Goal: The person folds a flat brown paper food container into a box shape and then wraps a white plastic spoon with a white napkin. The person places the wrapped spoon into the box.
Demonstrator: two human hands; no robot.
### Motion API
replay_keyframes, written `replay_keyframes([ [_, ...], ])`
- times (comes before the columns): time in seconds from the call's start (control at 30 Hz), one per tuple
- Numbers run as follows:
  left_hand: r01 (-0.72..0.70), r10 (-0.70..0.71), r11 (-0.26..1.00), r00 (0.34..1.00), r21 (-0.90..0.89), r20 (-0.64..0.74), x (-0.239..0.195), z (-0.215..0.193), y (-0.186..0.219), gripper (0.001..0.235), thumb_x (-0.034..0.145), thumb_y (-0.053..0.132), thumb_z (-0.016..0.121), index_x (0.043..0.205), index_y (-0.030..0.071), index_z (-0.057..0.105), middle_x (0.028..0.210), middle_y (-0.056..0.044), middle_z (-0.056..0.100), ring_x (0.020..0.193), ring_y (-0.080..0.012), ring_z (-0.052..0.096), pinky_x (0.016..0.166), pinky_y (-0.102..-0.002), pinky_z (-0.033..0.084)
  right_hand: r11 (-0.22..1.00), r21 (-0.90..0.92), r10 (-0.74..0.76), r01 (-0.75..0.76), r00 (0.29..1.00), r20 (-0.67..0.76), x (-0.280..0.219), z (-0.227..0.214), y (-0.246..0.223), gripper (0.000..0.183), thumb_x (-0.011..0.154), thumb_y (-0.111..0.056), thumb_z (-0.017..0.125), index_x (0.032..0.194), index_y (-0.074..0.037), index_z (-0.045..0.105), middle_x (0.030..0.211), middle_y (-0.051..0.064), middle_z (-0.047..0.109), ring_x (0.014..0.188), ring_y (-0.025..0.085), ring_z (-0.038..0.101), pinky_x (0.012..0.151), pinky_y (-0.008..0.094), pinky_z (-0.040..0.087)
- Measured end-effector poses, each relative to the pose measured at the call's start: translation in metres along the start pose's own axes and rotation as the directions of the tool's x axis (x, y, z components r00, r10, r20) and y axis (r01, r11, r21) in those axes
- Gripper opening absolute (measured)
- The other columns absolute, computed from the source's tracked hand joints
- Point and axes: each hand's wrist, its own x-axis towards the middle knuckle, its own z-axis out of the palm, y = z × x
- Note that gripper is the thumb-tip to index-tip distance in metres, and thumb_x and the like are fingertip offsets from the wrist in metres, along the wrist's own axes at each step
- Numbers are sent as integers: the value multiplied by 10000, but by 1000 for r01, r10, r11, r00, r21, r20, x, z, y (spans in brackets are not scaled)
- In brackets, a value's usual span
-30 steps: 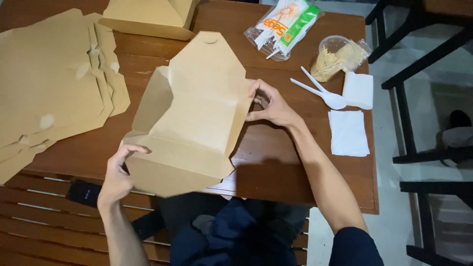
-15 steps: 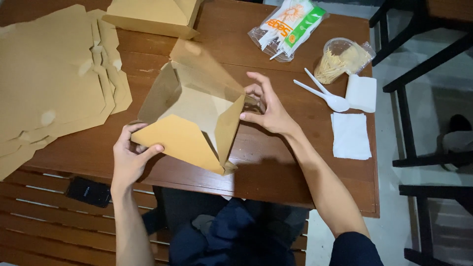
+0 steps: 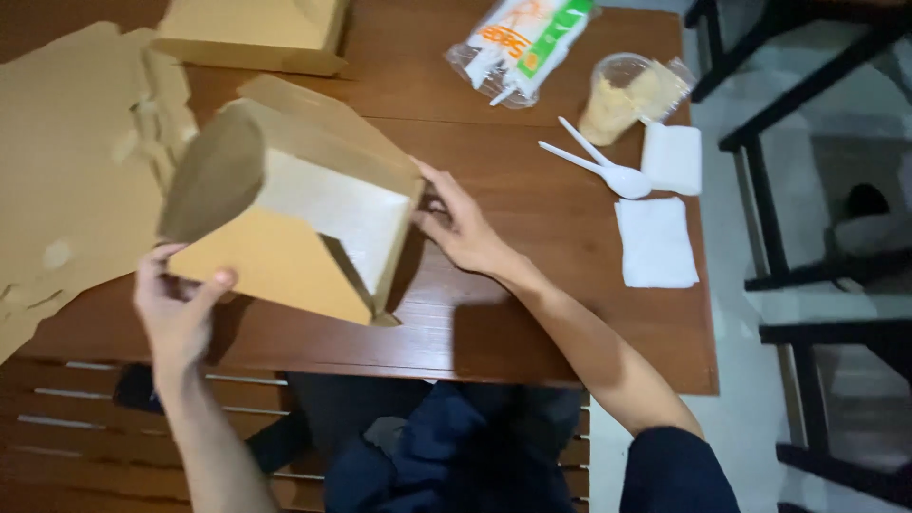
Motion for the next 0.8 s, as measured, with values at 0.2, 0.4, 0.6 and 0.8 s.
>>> replay_keyframes([
  [0.2,32,-31,999,999,39,-38,-2,-12,8,535,930,219,793,1332,72,472,1253,-115,560,1124,-183,557,908,-283,504,994,-13,113,-113,992,59,-6,-1,15,752,1029,-130,623,1636,-184,182,1627,164,422,1504,322,450,1187,438,438],
  [0.4,-142,147,988,986,68,-73,0,-32,-6,460,1031,58,729,1361,-16,417,1454,-227,454,1297,-324,501,1075,-410,463,974,-190,133,-120,989,58,-4,-13,0,546,1006,-95,612,1522,-114,434,1541,90,545,1417,242,561,1155,372,454],
  [0.6,-322,347,908,937,267,-48,-17,-13,52,553,1088,28,675,1446,-131,284,1421,-350,310,1319,-449,349,1141,-538,294,566,-815,-101,124,992,81,1,-54,9,204,966,-201,633,1149,-167,717,1065,30,755,881,299,712,725,464,504],
  [0.8,-481,774,622,495,618,-394,-54,56,98,343,1119,11,657,1286,-76,370,1178,-251,404,1057,-454,479,910,-558,461,218,-932,101,-289,957,-273,-10,-139,-19,120,887,-283,687,979,-244,752,1064,-35,760,948,305,705,652,506,517],
])
